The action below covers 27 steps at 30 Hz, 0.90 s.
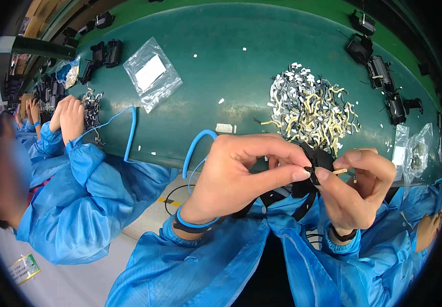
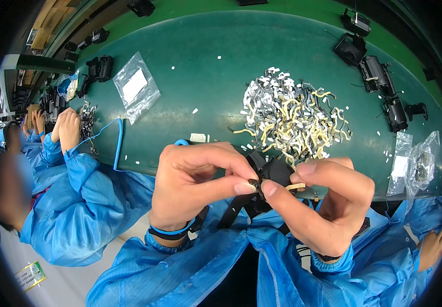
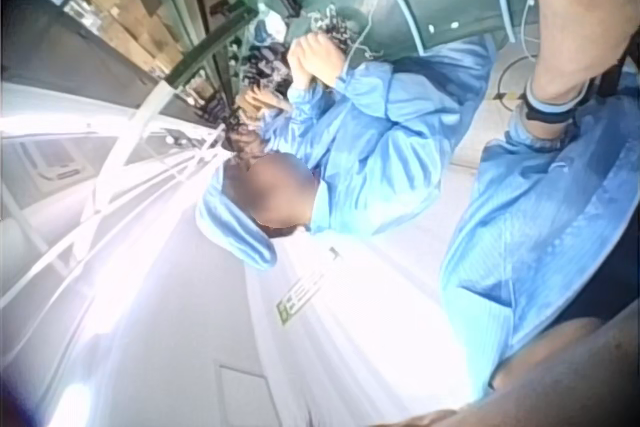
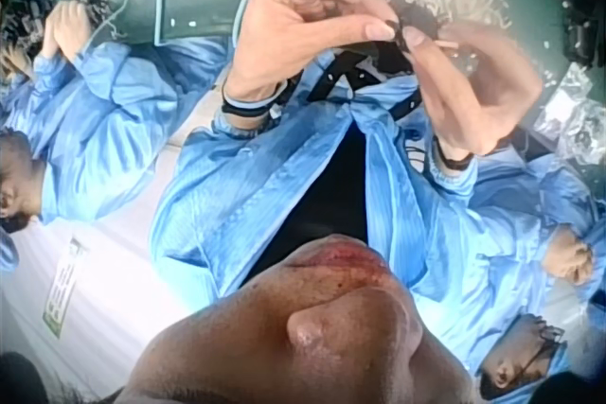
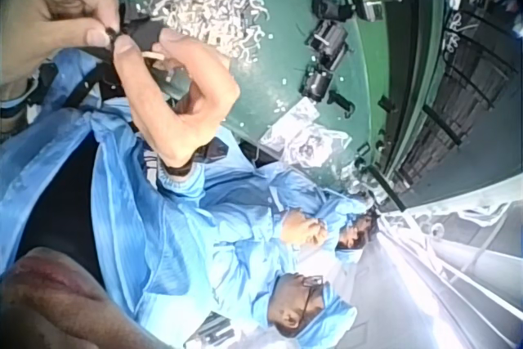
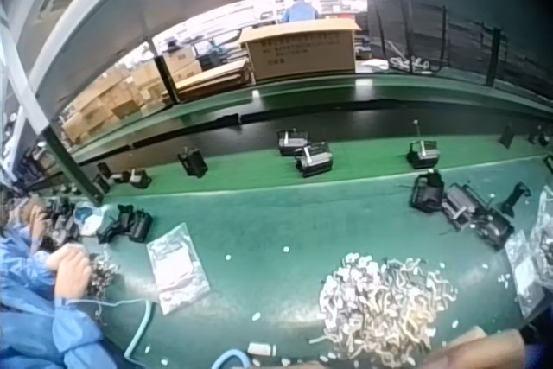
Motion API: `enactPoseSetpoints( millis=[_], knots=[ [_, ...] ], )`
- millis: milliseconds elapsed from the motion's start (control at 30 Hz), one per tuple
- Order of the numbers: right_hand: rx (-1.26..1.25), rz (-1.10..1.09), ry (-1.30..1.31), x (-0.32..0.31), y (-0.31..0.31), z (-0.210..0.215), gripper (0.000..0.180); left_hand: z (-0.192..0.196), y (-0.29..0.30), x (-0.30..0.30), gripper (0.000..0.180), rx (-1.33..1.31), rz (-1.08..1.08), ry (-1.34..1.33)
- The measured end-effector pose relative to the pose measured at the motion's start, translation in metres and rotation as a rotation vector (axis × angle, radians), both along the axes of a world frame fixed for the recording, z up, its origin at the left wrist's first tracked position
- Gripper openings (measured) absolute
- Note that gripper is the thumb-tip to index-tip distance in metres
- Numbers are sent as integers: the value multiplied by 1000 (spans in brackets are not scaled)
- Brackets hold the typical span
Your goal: Assembling small black plastic components by hand on a factory production line.
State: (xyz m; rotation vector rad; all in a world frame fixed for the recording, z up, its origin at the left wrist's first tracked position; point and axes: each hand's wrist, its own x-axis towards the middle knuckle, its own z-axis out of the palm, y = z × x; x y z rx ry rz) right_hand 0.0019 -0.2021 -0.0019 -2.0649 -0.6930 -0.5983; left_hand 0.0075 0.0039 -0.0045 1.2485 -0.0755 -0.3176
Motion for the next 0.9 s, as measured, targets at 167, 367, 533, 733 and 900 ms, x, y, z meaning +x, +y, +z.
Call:
enactPoseSetpoints(
  millis=[167,367,533,733,900],
  knots=[
    [-26,-26,-25,0,0,-4,31,0,-2,0,14,101,25,-69],
    [325,39,104,8,-1,-7,50,-7,-5,2,18,472,291,-739],
    [128,-75,45,6,-5,4,36,-5,-7,1,25,689,394,-987],
    [-31,-52,130,13,16,22,27,-8,-9,1,25,845,444,-1122],
    [-49,-26,182,18,19,22,24,-8,-7,2,27,859,428,-1161]
  ],
)
